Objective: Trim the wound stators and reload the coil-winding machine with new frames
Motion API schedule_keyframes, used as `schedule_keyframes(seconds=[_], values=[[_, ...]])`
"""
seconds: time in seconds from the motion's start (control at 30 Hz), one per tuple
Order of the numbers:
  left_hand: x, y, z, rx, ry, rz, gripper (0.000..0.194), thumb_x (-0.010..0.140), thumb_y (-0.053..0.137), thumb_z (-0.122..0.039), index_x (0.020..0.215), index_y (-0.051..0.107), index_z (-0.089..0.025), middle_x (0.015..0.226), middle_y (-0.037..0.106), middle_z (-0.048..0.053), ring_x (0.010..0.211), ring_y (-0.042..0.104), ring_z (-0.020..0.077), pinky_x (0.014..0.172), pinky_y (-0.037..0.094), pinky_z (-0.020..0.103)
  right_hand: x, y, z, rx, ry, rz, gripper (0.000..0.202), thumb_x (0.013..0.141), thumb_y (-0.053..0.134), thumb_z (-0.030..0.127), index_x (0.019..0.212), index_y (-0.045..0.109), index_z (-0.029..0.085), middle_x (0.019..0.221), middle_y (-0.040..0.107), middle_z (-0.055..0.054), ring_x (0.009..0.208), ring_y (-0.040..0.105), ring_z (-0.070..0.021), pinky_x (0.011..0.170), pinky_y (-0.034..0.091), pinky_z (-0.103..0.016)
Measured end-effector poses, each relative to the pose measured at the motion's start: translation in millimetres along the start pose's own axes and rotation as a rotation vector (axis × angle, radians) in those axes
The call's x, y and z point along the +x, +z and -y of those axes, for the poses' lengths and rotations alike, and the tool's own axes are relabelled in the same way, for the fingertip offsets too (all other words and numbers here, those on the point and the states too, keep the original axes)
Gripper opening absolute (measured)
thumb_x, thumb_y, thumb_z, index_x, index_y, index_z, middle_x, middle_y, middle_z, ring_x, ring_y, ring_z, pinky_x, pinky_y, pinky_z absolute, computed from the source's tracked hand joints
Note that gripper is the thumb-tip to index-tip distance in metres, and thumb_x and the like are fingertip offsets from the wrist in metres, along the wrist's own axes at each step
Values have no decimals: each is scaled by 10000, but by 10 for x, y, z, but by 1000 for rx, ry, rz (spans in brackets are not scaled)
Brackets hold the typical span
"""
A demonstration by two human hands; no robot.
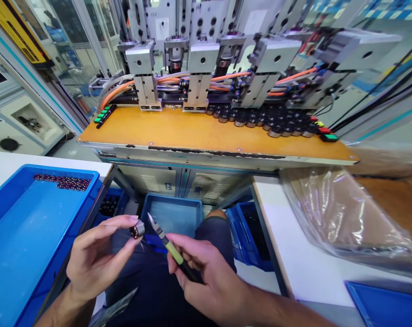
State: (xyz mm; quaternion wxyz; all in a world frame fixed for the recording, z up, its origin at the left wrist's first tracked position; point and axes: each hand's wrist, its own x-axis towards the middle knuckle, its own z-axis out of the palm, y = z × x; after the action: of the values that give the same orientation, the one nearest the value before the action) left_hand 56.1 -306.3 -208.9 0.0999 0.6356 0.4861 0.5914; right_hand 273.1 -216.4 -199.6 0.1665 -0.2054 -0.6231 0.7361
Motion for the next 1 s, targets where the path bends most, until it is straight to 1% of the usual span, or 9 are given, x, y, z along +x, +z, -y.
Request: schedule_keyframes(seconds=[0.13, 0.3, 0.37, 0.5, 0.63, 0.7, 0.8, 0.9, 1.0], values=[[22, -26, -14, -20, -77, -17, 718, 674, 714, 126, 1265, 593, -262, 1130, 697, 74, 1040, 676, 230, 889, 588, 386, 5, -41, -42, 5, 15, -66, 513, 848, 596, 156, 1343, 487, 232, 1010, 621, -69, 839, 612, -132, 829, 530, -310], [-63, -149, -30, -511, -595, -161, 191, 761, 784, -189, 932, 763, -273, 1009, 713, 42, 892, 692, 156, 777, 567, 255, 22, -132, -20, -360, -93, -91, 500, 877, 527, 183, 1371, 481, 247, 1028, 666, -93, 869, 677, -179, 816, 571, -326], [-218, -264, -81, -664, -789, -285, 245, 670, 859, -292, 895, 768, -263, 984, 724, 36, 811, 698, 143, 740, 558, 238, 116, -255, 104, -695, -252, -148, 522, 871, 527, 189, 1383, 478, 280, 1106, 677, -92, 954, 689, -216, 853, 565, -336], [-697, -713, -321, -536, -1017, -416, 339, 531, 924, -327, 808, 760, -223, 940, 744, 35, 765, 698, 154, 706, 545, 221, 641, -652, 532, -1258, -578, -314, 526, 845, 510, 248, 1371, 501, 242, 1196, 661, -92, 1028, 673, -258, 866, 556, -333], [-989, -1402, -438, -115, -1196, -580, 356, 627, 863, -403, 911, 776, -205, 999, 782, 91, 856, 732, 228, 762, 581, 289, 1500, -994, 842, -1502, -498, -354, 590, 762, 489, 321, 1303, 575, 103, 1069, 690, -145, 913, 677, -280, 801, 548, -374], [-965, -1753, -299, -10, -1203, -676, 467, 606, 859, -454, 965, 764, -170, 1015, 781, 120, 864, 740, 258, 796, 597, 352, 1910, -1051, 867, -1515, -389, -348, 600, 735, 501, 324, 1278, 601, 86, 1113, 690, -154, 957, 669, -283, 833, 534, -372], [-801, -2182, 161, 46, -1100, -737, 577, 572, 848, -521, 985, 732, -134, 1053, 764, 147, 909, 738, 276, 877, 589, 414, 2353, -1020, 796, -1492, -352, -373, 549, 770, 504, 318, 1251, 613, 77, 1171, 680, -164, 1013, 654, -278, 884, 514, -363], [-638, -2469, 778, 144, -1075, -694, 549, 583, 877, -390, 1023, 695, -116, 1068, 744, 131, 942, 721, 251, 910, 573, 409, 2568, -971, 708, -1487, -377, -424, 496, 814, 488, 358, 1196, 630, 75, 1182, 672, -184, 1067, 630, -307, 921, 499, -415], [-530, -2669, 1376, 306, -1097, -615, 339, 801, 748, -293, 1079, 652, -125, 1076, 706, 88, 956, 687, 212, 875, 566, 422, 2634, -985, 656, -1493, -386, -406, 502, 804, 464, 425, 1112, 669, 84, 1153, 681, -186, 1065, 631, -321, 929, 501, -448]])
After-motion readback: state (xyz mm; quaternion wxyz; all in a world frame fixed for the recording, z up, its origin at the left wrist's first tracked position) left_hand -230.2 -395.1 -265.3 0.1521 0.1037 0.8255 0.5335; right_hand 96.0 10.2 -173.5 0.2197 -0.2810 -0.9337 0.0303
